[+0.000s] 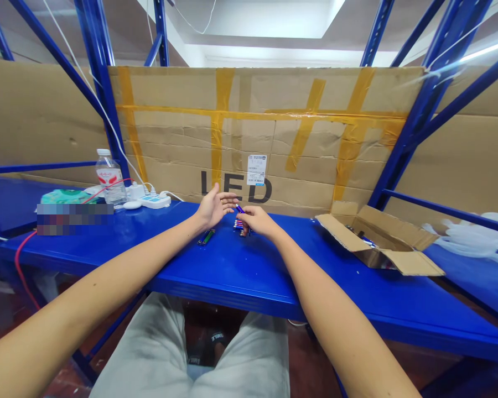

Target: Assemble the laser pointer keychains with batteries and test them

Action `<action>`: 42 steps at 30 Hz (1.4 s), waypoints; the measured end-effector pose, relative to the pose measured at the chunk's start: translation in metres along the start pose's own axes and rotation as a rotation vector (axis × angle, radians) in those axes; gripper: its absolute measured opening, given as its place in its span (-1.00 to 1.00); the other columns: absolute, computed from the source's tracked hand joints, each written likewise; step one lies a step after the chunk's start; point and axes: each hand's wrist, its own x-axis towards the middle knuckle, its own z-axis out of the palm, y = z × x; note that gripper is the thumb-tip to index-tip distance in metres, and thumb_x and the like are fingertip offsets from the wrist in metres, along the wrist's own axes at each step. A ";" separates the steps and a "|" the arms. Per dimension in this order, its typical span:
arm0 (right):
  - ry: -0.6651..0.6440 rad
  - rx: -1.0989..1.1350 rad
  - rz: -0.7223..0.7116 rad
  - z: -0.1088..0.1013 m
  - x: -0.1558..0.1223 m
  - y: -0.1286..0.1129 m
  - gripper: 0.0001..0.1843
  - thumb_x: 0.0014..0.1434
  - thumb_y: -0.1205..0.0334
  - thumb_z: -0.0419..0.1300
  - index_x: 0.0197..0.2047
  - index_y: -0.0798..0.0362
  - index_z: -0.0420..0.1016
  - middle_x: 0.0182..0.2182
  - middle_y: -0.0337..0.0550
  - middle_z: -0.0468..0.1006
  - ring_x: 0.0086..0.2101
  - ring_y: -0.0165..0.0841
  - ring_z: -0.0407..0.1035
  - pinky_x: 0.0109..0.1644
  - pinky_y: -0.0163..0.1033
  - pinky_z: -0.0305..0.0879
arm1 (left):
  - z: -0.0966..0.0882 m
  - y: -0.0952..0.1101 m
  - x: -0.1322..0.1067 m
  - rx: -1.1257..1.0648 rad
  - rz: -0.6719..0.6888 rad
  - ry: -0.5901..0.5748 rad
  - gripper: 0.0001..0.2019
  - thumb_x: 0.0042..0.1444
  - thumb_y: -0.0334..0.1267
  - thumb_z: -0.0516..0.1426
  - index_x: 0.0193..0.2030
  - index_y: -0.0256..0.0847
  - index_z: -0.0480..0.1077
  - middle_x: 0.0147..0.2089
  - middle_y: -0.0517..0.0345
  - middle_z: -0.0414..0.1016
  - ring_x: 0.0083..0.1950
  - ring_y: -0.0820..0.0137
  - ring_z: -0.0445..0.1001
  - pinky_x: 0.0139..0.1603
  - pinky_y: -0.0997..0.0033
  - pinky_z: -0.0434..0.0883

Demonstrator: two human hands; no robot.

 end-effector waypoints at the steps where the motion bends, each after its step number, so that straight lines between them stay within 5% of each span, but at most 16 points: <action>1: -0.002 -0.004 0.007 0.000 0.000 0.000 -0.73 0.13 0.16 0.19 -0.52 0.03 0.23 -0.73 -0.34 0.32 -0.65 -0.41 0.33 -0.51 -0.30 0.31 | -0.001 0.001 -0.001 -0.031 -0.005 -0.020 -0.32 0.22 0.30 -0.13 -0.26 -0.35 0.46 -0.25 -0.17 0.55 -0.26 0.33 0.52 -0.26 0.40 0.43; 8: -0.004 -0.047 0.060 -0.003 0.000 0.003 -0.74 0.09 0.18 0.18 -0.55 0.04 0.25 -0.77 -0.36 0.26 -0.70 -0.43 0.27 -0.59 -0.32 0.22 | -0.001 0.005 -0.004 -0.075 -0.047 -0.068 -0.25 0.20 0.32 -0.18 -0.16 -0.38 0.50 -0.03 -0.31 0.55 0.05 0.12 0.51 -0.04 0.24 0.45; 27: 0.036 -0.263 0.104 -0.008 -0.001 0.000 -0.64 0.15 0.19 0.14 -0.65 0.04 0.24 -0.78 -0.30 0.33 -0.71 -0.44 0.28 -0.55 -0.33 0.16 | -0.009 0.001 0.004 -0.044 0.005 -0.029 -0.28 0.22 0.28 -0.16 -0.18 -0.39 0.49 -0.05 -0.30 0.56 0.05 0.16 0.52 0.04 0.29 0.43; 42: 0.046 -0.287 0.132 -0.009 -0.005 -0.009 -0.79 0.15 0.23 0.15 -0.48 0.11 0.42 -0.79 -0.34 0.29 -0.71 -0.42 0.25 -0.56 -0.32 0.17 | -0.010 -0.005 0.008 -0.033 0.038 -0.035 -0.31 0.27 0.22 -0.16 -0.25 -0.40 0.51 -0.19 -0.29 0.59 -0.05 0.15 0.57 0.11 0.19 0.39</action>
